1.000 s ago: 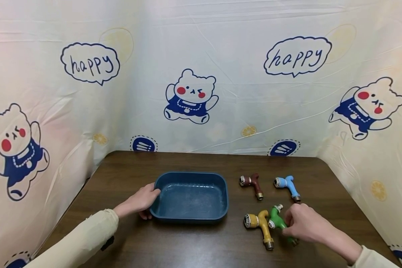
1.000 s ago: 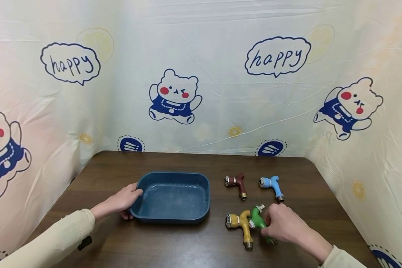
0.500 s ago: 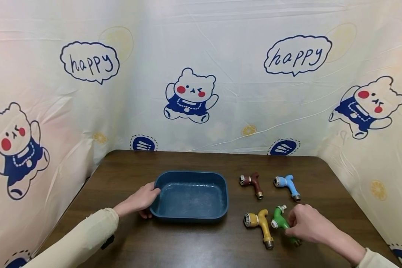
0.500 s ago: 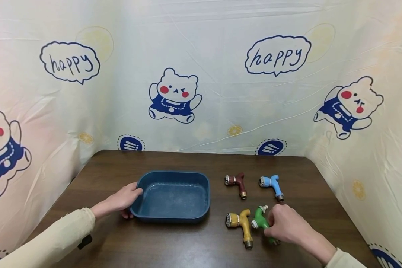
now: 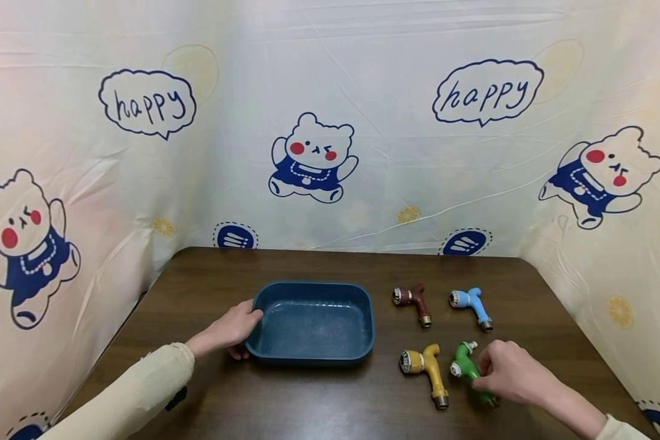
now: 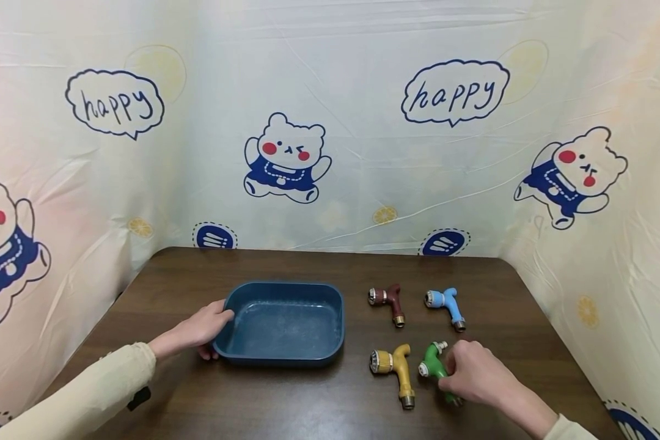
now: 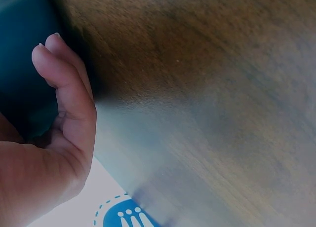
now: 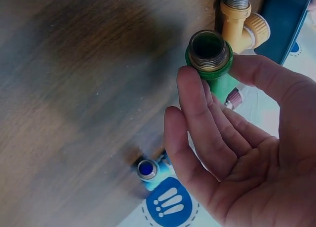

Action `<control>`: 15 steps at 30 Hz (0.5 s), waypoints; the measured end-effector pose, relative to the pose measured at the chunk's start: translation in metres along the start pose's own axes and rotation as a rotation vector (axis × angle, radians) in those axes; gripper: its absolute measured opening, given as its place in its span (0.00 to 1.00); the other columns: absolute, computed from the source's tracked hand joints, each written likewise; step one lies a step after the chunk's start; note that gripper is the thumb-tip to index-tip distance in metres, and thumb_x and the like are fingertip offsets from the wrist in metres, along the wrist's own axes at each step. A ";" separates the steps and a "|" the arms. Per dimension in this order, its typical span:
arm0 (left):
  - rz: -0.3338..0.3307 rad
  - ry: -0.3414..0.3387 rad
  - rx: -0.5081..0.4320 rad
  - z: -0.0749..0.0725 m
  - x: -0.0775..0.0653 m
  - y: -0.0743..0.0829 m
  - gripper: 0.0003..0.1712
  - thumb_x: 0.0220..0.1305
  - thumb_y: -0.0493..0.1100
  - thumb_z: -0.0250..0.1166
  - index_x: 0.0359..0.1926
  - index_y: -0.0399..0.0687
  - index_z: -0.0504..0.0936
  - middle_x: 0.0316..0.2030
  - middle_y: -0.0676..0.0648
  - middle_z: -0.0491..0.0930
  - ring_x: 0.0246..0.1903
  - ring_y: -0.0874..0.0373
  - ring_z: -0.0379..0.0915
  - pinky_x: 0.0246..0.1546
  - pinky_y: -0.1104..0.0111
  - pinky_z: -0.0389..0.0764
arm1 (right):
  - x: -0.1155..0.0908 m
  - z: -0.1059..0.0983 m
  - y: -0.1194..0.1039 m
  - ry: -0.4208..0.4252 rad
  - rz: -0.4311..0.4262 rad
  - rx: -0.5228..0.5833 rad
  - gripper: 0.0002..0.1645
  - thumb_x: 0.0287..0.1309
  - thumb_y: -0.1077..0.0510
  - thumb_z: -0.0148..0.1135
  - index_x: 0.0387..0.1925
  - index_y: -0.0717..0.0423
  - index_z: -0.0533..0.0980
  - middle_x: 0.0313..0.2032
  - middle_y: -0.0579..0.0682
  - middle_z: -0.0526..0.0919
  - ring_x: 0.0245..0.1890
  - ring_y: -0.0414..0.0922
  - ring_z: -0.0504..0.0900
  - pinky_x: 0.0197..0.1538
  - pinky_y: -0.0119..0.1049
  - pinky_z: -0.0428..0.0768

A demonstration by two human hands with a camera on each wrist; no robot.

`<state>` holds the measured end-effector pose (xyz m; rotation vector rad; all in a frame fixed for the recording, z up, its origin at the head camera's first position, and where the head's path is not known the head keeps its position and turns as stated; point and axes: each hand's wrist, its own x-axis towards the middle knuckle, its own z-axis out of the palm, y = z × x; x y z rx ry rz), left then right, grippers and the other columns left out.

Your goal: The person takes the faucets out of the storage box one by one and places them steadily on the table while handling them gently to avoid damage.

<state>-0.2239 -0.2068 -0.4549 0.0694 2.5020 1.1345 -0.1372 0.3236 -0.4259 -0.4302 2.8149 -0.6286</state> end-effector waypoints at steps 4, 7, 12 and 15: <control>-0.002 0.001 -0.004 0.000 0.000 0.001 0.27 0.81 0.43 0.43 0.72 0.32 0.62 0.23 0.38 0.80 0.15 0.49 0.81 0.14 0.60 0.84 | -0.001 0.001 0.003 0.007 0.012 0.009 0.16 0.47 0.57 0.77 0.15 0.45 0.76 0.14 0.34 0.72 0.16 0.33 0.67 0.21 0.30 0.68; -0.002 0.006 -0.006 0.000 0.000 0.001 0.26 0.81 0.43 0.43 0.71 0.32 0.63 0.24 0.38 0.80 0.15 0.48 0.81 0.14 0.60 0.84 | -0.002 0.001 0.005 0.012 0.033 0.013 0.16 0.46 0.57 0.77 0.15 0.45 0.76 0.13 0.35 0.72 0.16 0.34 0.67 0.20 0.30 0.68; -0.001 0.006 -0.006 0.000 -0.001 0.002 0.26 0.81 0.43 0.43 0.71 0.32 0.63 0.24 0.38 0.80 0.15 0.49 0.81 0.14 0.60 0.84 | -0.004 0.002 0.007 0.017 0.073 0.015 0.16 0.47 0.57 0.77 0.15 0.47 0.76 0.14 0.37 0.73 0.17 0.36 0.69 0.20 0.32 0.69; -0.001 0.002 -0.008 0.000 -0.002 0.002 0.26 0.81 0.43 0.43 0.71 0.32 0.63 0.24 0.38 0.80 0.15 0.49 0.81 0.14 0.60 0.84 | -0.005 0.002 0.008 0.020 0.098 0.017 0.15 0.47 0.56 0.77 0.16 0.47 0.77 0.15 0.38 0.74 0.17 0.38 0.70 0.21 0.33 0.70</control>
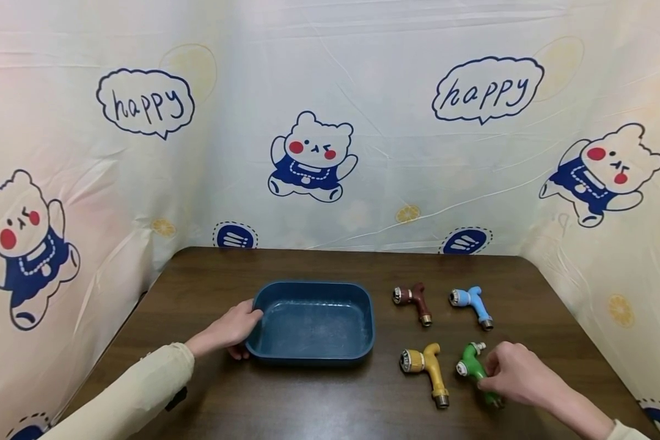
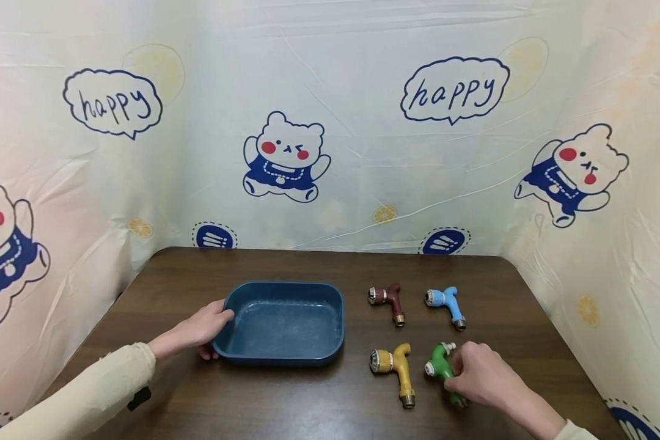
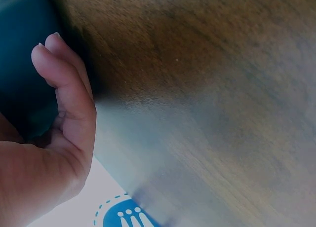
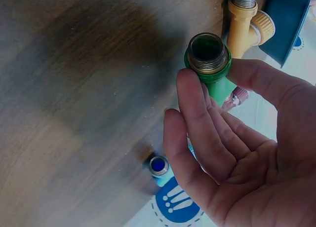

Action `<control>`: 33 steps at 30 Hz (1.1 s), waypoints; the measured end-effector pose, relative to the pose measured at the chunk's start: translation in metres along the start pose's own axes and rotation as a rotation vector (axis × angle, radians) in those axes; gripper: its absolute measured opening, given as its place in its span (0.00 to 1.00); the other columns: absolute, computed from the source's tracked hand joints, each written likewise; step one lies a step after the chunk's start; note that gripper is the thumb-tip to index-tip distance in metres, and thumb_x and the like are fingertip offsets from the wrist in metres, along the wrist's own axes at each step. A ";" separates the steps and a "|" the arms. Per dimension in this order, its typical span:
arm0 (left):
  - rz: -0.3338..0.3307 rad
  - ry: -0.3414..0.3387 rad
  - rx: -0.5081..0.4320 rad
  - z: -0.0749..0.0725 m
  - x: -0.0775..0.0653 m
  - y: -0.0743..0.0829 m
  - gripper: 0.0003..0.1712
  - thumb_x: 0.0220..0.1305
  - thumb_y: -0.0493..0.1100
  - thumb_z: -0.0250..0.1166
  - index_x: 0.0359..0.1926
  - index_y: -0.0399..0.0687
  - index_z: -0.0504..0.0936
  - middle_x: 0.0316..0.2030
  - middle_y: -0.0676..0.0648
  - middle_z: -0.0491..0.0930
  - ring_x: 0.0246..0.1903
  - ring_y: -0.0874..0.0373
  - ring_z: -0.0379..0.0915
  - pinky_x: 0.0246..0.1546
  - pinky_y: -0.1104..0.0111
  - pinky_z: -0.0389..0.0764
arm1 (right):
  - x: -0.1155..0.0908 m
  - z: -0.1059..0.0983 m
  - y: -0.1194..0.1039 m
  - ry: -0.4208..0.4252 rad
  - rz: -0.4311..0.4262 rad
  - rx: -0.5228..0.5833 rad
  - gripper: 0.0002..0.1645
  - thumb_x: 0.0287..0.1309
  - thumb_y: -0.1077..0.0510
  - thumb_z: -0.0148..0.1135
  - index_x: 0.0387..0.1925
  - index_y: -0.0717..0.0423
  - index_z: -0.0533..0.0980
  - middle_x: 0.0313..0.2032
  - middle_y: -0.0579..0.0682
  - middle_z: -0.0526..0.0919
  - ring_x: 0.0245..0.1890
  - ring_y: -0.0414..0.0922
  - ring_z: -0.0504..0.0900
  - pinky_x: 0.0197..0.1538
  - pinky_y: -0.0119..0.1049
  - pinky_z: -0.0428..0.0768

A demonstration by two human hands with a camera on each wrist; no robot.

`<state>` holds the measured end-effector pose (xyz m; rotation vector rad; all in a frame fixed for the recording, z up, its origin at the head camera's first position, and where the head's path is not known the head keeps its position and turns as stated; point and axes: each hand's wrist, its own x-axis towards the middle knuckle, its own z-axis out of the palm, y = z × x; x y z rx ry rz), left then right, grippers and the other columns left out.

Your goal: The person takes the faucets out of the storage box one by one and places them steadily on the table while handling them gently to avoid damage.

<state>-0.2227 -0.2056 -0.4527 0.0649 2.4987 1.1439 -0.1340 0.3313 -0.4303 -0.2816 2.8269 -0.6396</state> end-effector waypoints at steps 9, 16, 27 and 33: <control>0.006 -0.007 -0.005 -0.001 -0.001 0.001 0.27 0.81 0.43 0.43 0.72 0.31 0.62 0.25 0.38 0.80 0.15 0.49 0.81 0.15 0.60 0.85 | -0.002 0.000 0.003 0.015 0.052 -0.010 0.16 0.49 0.56 0.78 0.17 0.48 0.77 0.16 0.39 0.75 0.19 0.39 0.71 0.23 0.34 0.71; 0.005 -0.007 -0.004 -0.001 -0.001 0.001 0.27 0.81 0.43 0.43 0.72 0.32 0.62 0.26 0.38 0.80 0.16 0.48 0.81 0.14 0.60 0.84 | -0.002 0.001 0.007 0.026 0.099 -0.014 0.14 0.48 0.56 0.78 0.19 0.50 0.78 0.19 0.40 0.77 0.21 0.41 0.72 0.25 0.36 0.72; 0.012 -0.005 -0.004 -0.001 -0.001 0.001 0.25 0.80 0.43 0.43 0.70 0.32 0.63 0.24 0.38 0.80 0.15 0.48 0.81 0.14 0.60 0.84 | -0.005 0.000 0.018 0.027 0.111 0.028 0.16 0.49 0.56 0.78 0.17 0.50 0.77 0.15 0.40 0.74 0.18 0.40 0.71 0.23 0.33 0.69; 0.009 -0.006 0.001 -0.001 0.000 0.000 0.26 0.80 0.43 0.43 0.71 0.33 0.63 0.25 0.38 0.80 0.15 0.49 0.81 0.14 0.60 0.84 | -0.006 0.000 0.023 0.036 0.096 0.024 0.16 0.49 0.56 0.78 0.17 0.49 0.77 0.15 0.40 0.74 0.18 0.39 0.72 0.23 0.33 0.69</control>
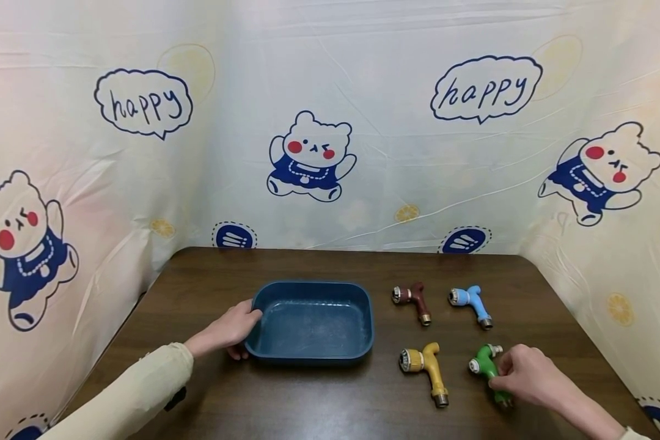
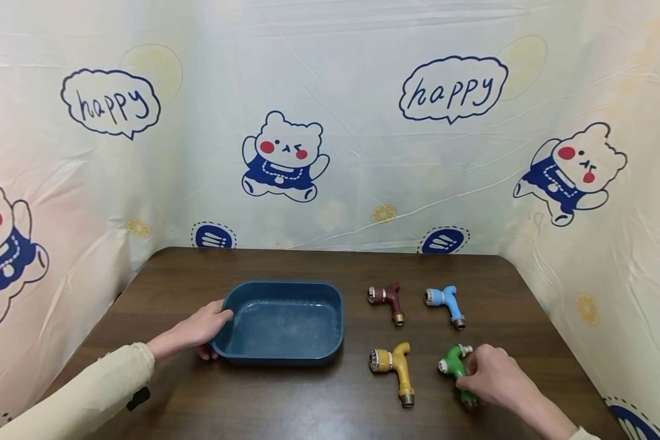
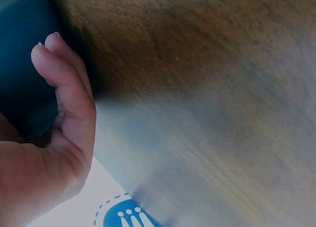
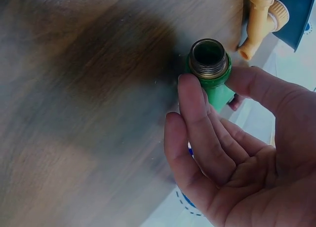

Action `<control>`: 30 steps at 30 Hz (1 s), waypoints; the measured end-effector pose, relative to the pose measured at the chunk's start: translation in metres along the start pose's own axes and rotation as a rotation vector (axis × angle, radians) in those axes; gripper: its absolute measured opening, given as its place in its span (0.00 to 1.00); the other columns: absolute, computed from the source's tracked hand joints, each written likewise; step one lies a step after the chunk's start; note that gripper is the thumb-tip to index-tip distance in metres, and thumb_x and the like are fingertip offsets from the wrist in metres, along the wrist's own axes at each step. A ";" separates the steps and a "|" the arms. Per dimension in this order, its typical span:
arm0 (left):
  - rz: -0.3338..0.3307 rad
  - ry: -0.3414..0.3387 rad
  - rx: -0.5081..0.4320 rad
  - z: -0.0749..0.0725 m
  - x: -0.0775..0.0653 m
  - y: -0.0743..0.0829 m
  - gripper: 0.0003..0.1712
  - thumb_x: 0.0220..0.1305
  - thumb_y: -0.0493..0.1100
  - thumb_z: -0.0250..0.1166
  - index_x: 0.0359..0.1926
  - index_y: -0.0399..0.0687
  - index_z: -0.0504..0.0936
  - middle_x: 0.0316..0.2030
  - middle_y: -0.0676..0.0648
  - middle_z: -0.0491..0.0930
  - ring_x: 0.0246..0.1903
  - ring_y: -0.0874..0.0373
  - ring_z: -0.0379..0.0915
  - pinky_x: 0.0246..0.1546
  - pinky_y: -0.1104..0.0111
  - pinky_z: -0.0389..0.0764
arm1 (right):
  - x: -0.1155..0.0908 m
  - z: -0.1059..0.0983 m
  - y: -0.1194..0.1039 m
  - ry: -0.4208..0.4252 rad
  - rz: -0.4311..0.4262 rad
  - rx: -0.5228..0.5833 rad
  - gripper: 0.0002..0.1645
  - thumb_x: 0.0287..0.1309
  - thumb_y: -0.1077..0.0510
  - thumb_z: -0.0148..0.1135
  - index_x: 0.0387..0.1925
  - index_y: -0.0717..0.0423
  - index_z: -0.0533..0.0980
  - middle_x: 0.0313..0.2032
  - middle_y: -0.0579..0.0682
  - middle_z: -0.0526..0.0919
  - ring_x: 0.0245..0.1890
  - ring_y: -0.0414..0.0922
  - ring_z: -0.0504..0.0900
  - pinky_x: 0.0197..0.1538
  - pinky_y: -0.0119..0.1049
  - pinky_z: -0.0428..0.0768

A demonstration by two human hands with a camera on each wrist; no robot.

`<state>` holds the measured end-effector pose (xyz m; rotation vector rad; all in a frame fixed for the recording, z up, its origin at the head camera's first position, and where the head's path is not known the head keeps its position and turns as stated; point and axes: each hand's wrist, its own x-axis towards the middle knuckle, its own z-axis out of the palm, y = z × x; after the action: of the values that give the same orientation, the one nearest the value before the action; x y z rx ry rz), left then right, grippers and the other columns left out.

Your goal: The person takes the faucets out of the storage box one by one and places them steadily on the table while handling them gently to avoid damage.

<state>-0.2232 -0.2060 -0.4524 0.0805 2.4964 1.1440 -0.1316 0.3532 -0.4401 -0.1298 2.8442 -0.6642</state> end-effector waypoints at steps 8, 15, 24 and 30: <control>0.003 0.004 0.000 0.002 0.000 0.001 0.25 0.80 0.43 0.44 0.70 0.33 0.64 0.25 0.38 0.80 0.15 0.48 0.81 0.14 0.60 0.84 | 0.001 -0.001 0.004 -0.010 0.042 0.019 0.15 0.51 0.56 0.78 0.18 0.50 0.78 0.15 0.41 0.77 0.16 0.40 0.78 0.24 0.35 0.75; 0.017 0.014 -0.005 0.000 0.002 0.003 0.24 0.80 0.43 0.44 0.68 0.33 0.66 0.24 0.38 0.79 0.15 0.48 0.81 0.14 0.59 0.84 | 0.002 0.001 0.006 0.000 0.057 0.036 0.14 0.51 0.56 0.78 0.19 0.51 0.79 0.15 0.42 0.80 0.16 0.41 0.82 0.26 0.37 0.79; 0.003 0.006 -0.009 0.001 0.002 0.002 0.25 0.80 0.43 0.44 0.69 0.33 0.65 0.24 0.38 0.79 0.15 0.48 0.81 0.14 0.59 0.84 | 0.001 0.001 0.006 -0.010 0.067 0.041 0.15 0.53 0.56 0.78 0.20 0.51 0.78 0.16 0.43 0.80 0.16 0.42 0.82 0.27 0.37 0.79; 0.009 0.009 -0.008 0.003 -0.001 -0.001 0.25 0.81 0.43 0.44 0.69 0.32 0.64 0.23 0.39 0.79 0.15 0.48 0.81 0.14 0.59 0.84 | 0.000 0.003 0.010 -0.028 0.060 0.067 0.16 0.53 0.55 0.77 0.19 0.51 0.78 0.15 0.43 0.80 0.16 0.42 0.82 0.25 0.36 0.76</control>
<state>-0.2212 -0.2045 -0.4546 0.0847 2.5011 1.1609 -0.1312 0.3608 -0.4467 -0.0428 2.7838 -0.7375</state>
